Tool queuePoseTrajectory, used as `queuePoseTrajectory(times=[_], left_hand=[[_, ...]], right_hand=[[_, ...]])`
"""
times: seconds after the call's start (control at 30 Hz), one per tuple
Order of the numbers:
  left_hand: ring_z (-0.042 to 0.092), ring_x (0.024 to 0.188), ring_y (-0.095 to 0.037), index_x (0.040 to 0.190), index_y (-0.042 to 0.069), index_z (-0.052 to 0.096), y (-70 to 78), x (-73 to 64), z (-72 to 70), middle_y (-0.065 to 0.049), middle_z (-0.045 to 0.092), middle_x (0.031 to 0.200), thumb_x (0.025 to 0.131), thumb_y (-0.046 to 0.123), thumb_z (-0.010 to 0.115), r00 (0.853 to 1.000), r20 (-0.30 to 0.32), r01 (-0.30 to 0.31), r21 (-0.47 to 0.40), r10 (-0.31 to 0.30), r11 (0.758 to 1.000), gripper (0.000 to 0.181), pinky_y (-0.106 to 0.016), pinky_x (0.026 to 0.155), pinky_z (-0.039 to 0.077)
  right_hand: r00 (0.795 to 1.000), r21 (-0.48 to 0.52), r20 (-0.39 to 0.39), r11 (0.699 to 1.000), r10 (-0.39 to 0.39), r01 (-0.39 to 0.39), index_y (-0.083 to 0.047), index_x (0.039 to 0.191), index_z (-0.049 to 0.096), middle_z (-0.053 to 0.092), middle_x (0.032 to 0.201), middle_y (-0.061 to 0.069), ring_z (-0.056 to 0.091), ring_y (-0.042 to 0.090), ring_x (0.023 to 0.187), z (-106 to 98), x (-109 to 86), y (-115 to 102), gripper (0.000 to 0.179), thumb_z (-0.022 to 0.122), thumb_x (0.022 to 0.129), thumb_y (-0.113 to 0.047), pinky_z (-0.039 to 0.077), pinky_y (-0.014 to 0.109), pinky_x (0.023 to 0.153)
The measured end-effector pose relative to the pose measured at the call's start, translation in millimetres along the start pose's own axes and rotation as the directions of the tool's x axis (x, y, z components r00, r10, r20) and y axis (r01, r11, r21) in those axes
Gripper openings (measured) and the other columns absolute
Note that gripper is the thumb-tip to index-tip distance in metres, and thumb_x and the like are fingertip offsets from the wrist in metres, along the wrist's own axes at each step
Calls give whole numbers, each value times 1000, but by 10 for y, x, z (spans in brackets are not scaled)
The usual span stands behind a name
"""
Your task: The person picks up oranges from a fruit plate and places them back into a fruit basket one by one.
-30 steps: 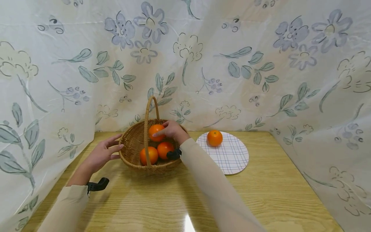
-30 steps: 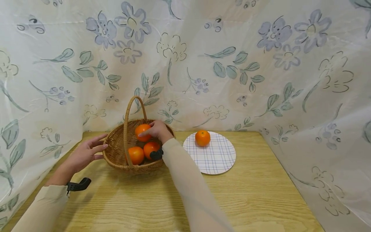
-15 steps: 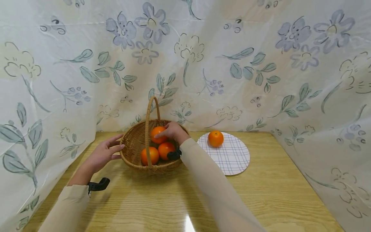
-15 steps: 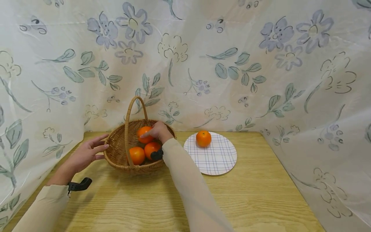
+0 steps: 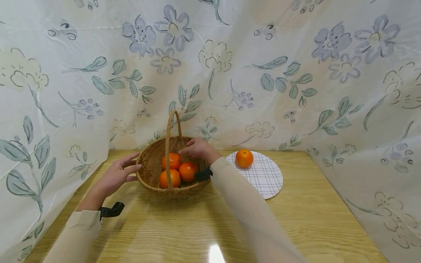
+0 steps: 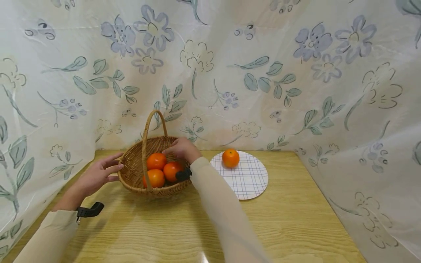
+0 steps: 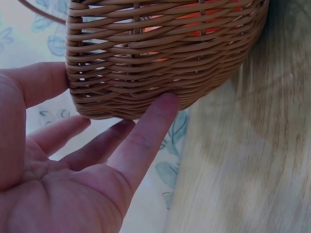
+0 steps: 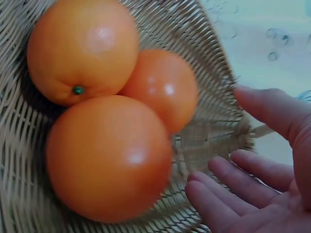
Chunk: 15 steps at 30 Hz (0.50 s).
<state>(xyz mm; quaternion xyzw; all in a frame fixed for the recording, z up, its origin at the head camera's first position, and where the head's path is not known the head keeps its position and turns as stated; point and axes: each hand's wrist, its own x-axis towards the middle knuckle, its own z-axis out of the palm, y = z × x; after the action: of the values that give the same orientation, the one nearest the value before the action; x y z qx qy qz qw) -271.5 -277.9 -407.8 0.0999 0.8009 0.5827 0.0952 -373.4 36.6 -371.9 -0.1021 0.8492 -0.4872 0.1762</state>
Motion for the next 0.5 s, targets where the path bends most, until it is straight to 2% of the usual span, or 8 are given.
queuePoseTrajectory(times=[0.1,0.17,0.33,0.4,0.5], left_hand=[[48,136,-47,165,9,16,-10,4,-6,-36,29,158,107,29,57,1000,0,-5,4,5,1000,74,-34,92,62],[48,136,-49,165,9,16,-12,6,-9,-36,30,158,107,29,57,1000,-3,-5,9,5,1000,74,-34,91,62],[47,137,-51,165,9,17,5,-2,2,-36,29,158,108,28,56,1000,-8,0,7,0,1000,73,-33,91,62],[46,137,-51,165,9,16,9,-4,7,-36,29,159,108,28,56,1000,-8,1,6,-1,1000,73,-33,91,62],[45,138,-52,166,9,16,11,-8,11,-36,28,159,108,28,56,1000,-6,0,4,1,1000,73,-33,91,62]], right_hand=[[999,55,33,998,-34,32,2,137,61,65,123,18,63,42,114,-103,-82,-38,58,81,90,-26,52,52,108],[998,97,49,994,-51,46,2,138,61,65,130,18,62,41,121,-180,-148,-70,58,81,90,-25,51,51,110],[995,179,44,981,-85,76,2,143,56,61,140,14,63,31,126,-346,-305,-65,61,79,92,-23,53,41,109],[995,203,41,975,-96,86,1,145,54,60,143,14,62,30,128,-401,-370,-31,61,78,93,-22,54,37,107],[992,272,37,956,-122,107,3,147,52,58,145,16,58,35,133,-464,-477,35,60,74,96,-18,54,38,107]])
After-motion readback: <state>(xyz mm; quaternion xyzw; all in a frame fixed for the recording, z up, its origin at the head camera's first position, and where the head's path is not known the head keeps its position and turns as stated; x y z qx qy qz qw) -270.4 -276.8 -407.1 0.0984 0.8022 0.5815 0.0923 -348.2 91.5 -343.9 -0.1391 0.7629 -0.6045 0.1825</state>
